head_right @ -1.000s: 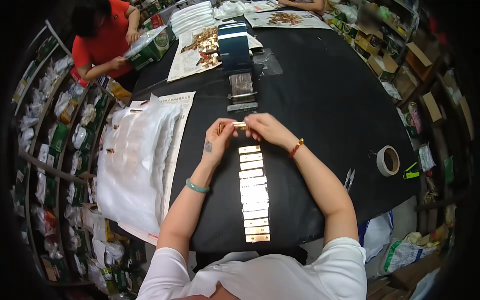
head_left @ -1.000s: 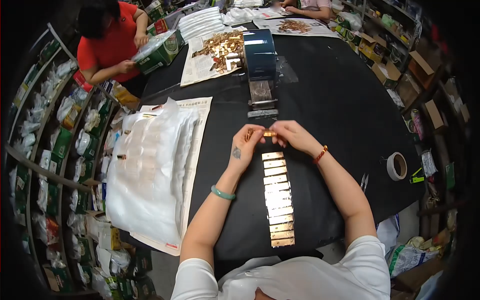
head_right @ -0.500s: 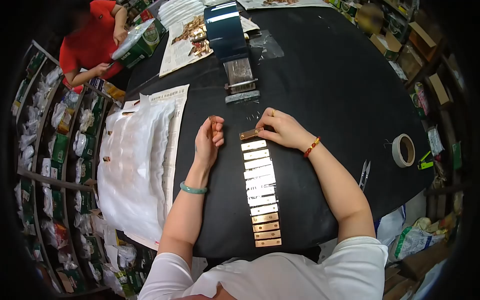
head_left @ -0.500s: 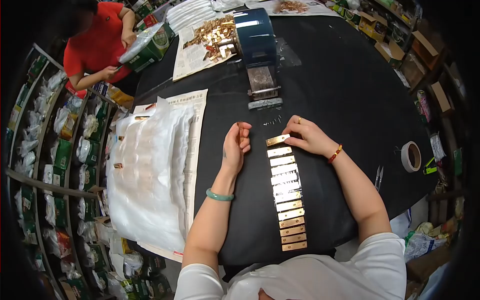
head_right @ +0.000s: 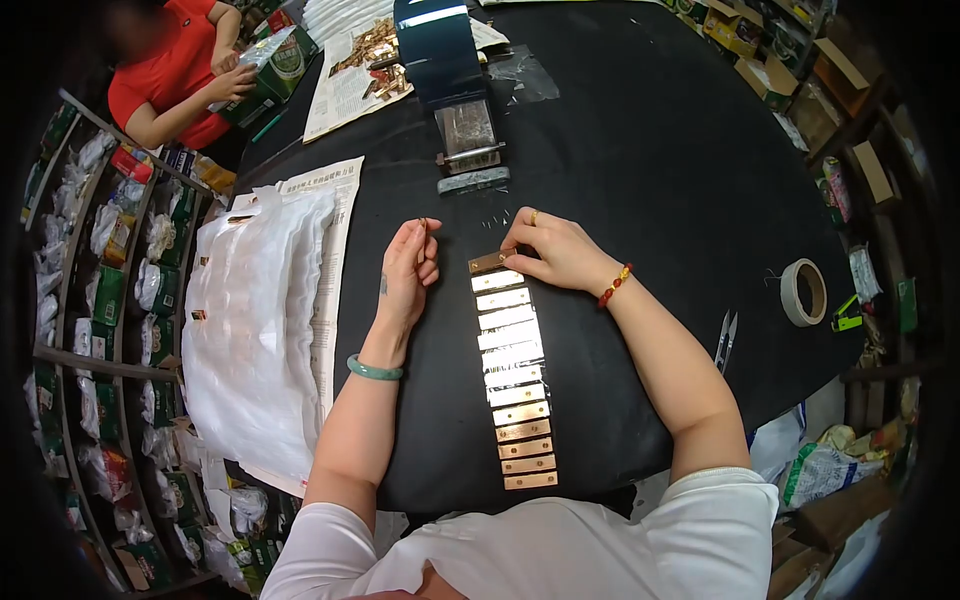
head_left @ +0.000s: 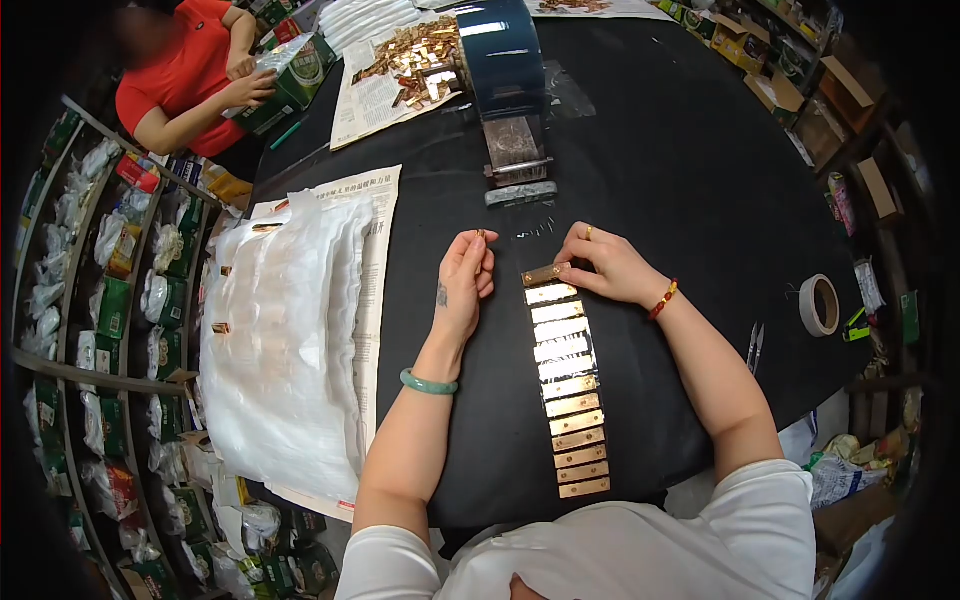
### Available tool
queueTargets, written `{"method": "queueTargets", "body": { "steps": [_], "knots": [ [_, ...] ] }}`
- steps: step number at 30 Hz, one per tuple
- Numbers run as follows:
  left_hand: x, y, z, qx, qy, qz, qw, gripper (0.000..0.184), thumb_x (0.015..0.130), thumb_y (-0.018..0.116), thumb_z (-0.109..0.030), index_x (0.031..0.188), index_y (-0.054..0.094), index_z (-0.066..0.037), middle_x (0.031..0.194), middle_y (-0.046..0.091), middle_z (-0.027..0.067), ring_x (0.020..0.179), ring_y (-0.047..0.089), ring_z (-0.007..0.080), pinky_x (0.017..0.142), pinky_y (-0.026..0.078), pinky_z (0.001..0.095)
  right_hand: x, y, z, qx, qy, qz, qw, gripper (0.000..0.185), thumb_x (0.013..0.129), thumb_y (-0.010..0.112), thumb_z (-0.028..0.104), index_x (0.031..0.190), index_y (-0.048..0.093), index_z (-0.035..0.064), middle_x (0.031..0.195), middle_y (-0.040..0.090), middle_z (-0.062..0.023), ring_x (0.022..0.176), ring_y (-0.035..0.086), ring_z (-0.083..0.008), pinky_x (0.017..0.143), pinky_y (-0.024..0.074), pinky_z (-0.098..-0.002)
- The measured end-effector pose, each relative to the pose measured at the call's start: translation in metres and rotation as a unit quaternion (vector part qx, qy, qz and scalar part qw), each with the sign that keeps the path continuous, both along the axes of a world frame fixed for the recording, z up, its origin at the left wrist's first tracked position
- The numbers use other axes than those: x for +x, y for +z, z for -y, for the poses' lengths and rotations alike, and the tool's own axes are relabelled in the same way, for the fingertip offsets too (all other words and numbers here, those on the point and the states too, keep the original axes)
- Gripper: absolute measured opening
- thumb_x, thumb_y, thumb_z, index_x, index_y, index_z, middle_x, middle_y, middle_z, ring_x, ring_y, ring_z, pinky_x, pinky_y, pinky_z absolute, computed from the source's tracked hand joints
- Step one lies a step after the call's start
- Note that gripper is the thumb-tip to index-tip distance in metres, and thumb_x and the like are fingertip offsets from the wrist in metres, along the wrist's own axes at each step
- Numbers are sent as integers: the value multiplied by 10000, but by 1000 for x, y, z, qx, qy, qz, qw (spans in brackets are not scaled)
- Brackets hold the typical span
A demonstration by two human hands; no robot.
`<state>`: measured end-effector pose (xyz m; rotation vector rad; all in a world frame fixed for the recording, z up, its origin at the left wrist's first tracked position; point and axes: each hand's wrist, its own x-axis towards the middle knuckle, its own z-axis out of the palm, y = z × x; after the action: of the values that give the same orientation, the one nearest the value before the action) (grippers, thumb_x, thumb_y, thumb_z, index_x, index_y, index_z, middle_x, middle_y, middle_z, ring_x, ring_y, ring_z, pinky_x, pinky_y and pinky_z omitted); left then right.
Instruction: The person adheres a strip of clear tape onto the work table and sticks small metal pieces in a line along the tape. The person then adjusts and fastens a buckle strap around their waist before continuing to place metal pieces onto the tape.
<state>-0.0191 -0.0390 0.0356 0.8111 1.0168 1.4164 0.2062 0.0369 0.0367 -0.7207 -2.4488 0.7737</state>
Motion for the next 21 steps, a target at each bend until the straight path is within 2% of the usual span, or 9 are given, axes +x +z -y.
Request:
{"method": "queueTargets", "body": {
  "steps": [3,7,8,12,18,21],
  "knots": [
    [2,2,-1,-3,-3,10,1000,257,972,453,-222,1092,575,-31,726,488,-14,540,333,28,469,268,156,0,-1,0,24,3,4,1000,128,826,660,160,906,671,61,900,562,-24,670,537,-156,631,440,-266],
    [14,3,0,8,-23,-119,993,256,950,497,-173,1133,566,-7,762,545,0,552,379,31,497,302,146,-1,8,-1,-52,-17,-94,994,142,829,651,125,940,673,40,886,584,-40,657,540,-158,615,441,-261],
    [16,3,0,10,-23,-120,992,256,950,497,-173,1133,566,-7,762,545,0,552,379,31,497,302,146,-3,9,0,-51,-17,-96,994,142,829,651,125,940,673,40,886,584,-40,657,540,-158,615,441,-261],
    [25,-4,2,77,-39,-219,972,238,915,540,-124,1100,594,15,792,617,38,627,498,69,567,405,177,-14,11,6,-29,4,-126,992,151,836,639,93,966,670,22,863,605,-52,649,542,-154,601,440,-256],
    [29,-4,3,81,-20,-213,973,174,924,551,-101,1035,613,18,752,588,26,598,460,42,536,363,158,-14,11,6,-7,-5,-93,996,143,841,639,90,960,668,17,856,618,-56,656,554,-157,600,442,-259],
    [29,8,6,55,-11,-247,967,170,912,565,-121,951,630,30,770,620,48,629,509,81,583,407,193,-13,2,0,-56,-21,-86,995,149,843,630,79,975,666,22,854,612,-53,656,545,-140,594,430,-248]
  ]
}}
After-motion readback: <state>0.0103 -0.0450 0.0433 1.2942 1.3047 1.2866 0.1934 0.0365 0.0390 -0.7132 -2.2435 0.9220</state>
